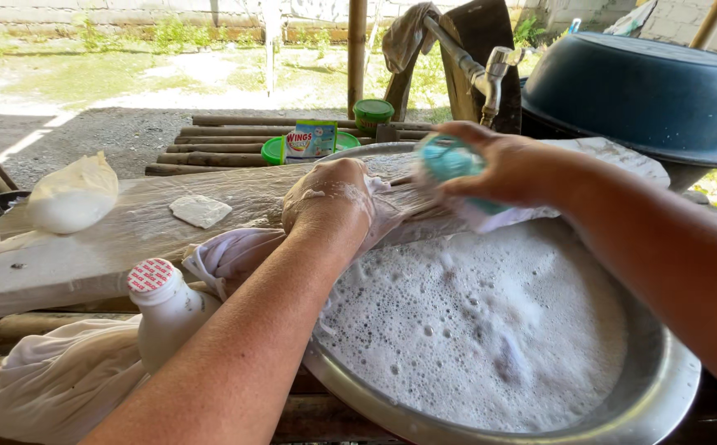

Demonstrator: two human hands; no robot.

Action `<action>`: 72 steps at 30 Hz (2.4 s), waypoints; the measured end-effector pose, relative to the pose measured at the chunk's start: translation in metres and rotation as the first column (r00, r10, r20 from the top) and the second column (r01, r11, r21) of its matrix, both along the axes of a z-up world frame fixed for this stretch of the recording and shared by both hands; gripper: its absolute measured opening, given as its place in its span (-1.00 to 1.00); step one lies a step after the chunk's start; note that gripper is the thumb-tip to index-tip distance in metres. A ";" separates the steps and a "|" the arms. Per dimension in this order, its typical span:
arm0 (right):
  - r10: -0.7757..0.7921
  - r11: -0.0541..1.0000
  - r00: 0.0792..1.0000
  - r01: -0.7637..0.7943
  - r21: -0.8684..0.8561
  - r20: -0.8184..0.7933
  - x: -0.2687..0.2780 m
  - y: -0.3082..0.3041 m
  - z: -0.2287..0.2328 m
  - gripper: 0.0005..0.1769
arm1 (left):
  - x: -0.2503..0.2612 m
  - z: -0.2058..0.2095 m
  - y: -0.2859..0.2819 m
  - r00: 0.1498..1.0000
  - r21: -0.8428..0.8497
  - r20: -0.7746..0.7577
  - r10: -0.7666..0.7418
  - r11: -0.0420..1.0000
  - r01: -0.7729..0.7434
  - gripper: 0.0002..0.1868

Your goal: The person washes clothes by scrubbing them against a wooden board with a brush, then rubbing and wringing the garments by hand in a basin of soapy water.

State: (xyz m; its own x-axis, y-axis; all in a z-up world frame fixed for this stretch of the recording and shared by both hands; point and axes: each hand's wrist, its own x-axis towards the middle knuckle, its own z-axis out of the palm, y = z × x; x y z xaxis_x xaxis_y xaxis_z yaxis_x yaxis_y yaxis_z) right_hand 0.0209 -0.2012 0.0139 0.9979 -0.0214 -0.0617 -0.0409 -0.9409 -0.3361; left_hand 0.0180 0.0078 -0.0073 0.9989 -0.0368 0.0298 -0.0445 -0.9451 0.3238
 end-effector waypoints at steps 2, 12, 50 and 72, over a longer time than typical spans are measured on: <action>-0.203 0.978 0.979 0.202 -0.044 -0.017 0.009 -0.035 0.004 0.04 | 0.017 -0.012 -0.002 1.000 0.000 -0.009 -0.016 1.000 0.016 -0.67; 0.382 -0.136 0.891 -0.209 0.969 0.245 -0.017 -0.059 -0.003 -0.29 | 0.072 -0.012 -0.037 0.902 -0.685 -0.086 -0.424 0.682 0.255 -0.72; 0.155 0.964 0.986 -0.137 -0.229 0.062 -0.030 0.007 0.009 0.01 | 0.021 -0.019 -0.015 0.977 -0.296 -0.023 -0.212 0.935 0.196 -0.76; -0.393 0.594 0.883 0.030 0.804 0.258 -0.066 -0.086 0.056 -0.21 | -0.020 -0.017 -0.029 0.815 -0.793 -0.027 -0.579 0.509 0.335 -0.78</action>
